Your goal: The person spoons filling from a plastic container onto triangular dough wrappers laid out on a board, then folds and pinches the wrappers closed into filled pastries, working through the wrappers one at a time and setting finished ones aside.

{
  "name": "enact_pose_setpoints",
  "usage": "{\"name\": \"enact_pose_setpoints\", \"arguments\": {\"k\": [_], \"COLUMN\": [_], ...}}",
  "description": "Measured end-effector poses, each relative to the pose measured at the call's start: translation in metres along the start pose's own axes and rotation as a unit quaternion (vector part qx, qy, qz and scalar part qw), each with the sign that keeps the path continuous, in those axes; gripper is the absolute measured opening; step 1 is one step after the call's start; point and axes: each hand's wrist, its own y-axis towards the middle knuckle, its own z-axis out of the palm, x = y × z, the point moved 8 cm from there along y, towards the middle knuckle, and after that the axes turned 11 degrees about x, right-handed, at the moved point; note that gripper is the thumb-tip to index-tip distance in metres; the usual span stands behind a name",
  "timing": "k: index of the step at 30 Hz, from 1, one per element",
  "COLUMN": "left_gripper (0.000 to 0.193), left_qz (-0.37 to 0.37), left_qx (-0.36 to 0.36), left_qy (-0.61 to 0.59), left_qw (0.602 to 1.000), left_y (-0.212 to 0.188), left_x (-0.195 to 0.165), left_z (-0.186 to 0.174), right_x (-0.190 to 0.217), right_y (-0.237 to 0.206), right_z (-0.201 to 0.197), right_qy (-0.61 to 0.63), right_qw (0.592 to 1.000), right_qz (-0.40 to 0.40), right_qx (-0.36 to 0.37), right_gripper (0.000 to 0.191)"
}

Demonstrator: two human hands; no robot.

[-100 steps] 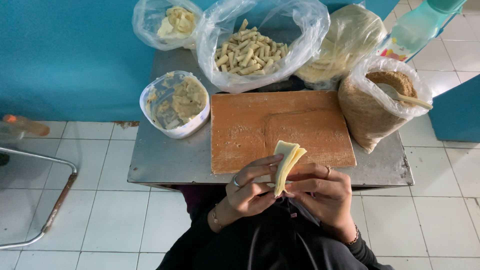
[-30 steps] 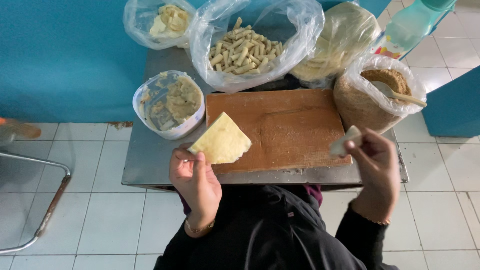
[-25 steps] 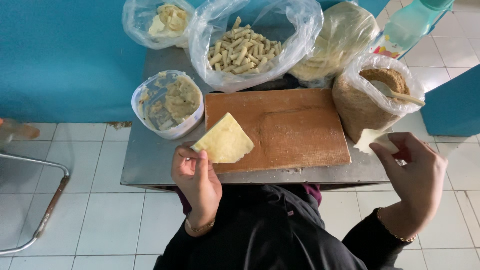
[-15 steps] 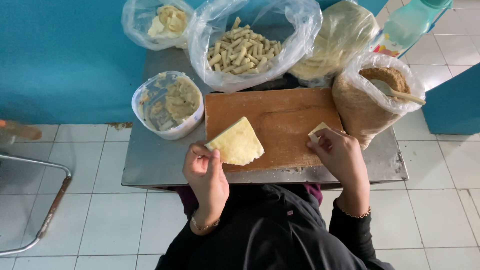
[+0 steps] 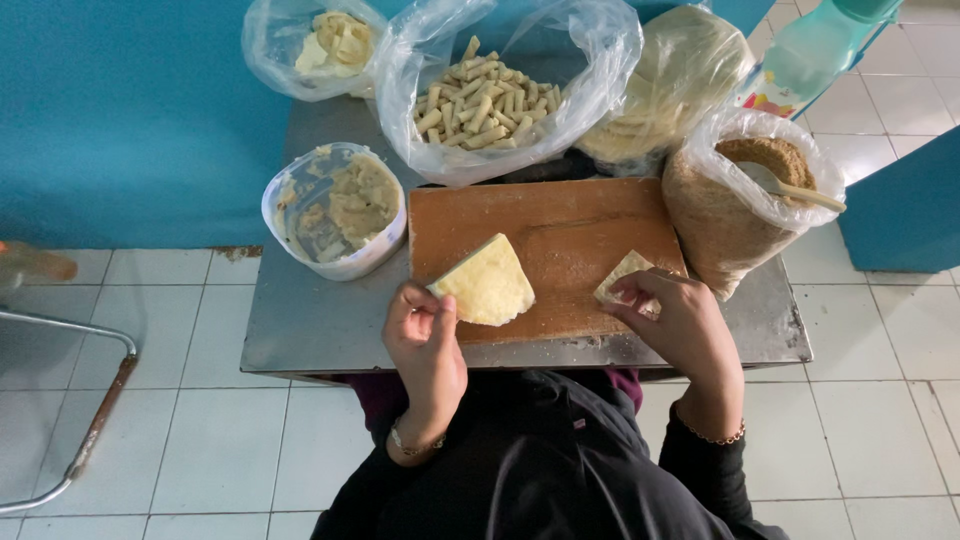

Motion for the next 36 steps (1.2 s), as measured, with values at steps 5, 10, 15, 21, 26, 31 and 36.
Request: {"name": "enact_pose_setpoints", "arguments": {"k": [5, 10, 15, 21, 26, 31, 36], "left_gripper": [0.02, 0.004, 0.017, 0.031, 0.034, 0.029, 0.03], "left_qz": [-0.035, -0.038, -0.075, -0.034, 0.054, 0.171, 0.195], "left_qx": [0.086, 0.174, 0.151, 0.208, 0.294, 0.31, 0.311], "left_qy": [0.031, 0.048, -0.024, -0.063, 0.099, 0.24, 0.244], "left_qw": [0.995, 0.983, 0.985, 0.975, 0.949, 0.904, 0.898], "left_y": [-0.001, -0.01, -0.014, -0.013, -0.009, -0.011, -0.011], "left_x": [0.024, 0.037, 0.042, 0.02, -0.01, -0.044, -0.052], "left_z": [0.025, 0.056, 0.05, 0.064, 0.083, 0.094, 0.098], "right_x": [0.045, 0.068, 0.061, 0.062, 0.064, 0.071, 0.07], "right_y": [-0.012, -0.012, -0.012, -0.022, -0.029, -0.037, -0.04], "right_z": [0.006, 0.037, 0.047, 0.046, 0.04, 0.03, 0.027], "right_qy": [0.071, 0.211, 0.303, 0.285, 0.283, 0.197, 0.212], "right_qw": [0.989, 0.961, 0.942, 0.938, 0.925, 0.93, 0.918], "right_qz": [-0.093, -0.141, -0.131, -0.181, -0.235, -0.274, -0.3], "right_qx": [-0.088, -0.108, -0.066, -0.08, -0.099, -0.144, -0.15], "right_gripper": [0.027, 0.033, 0.026, 0.025, 0.024, 0.024, 0.022]}}
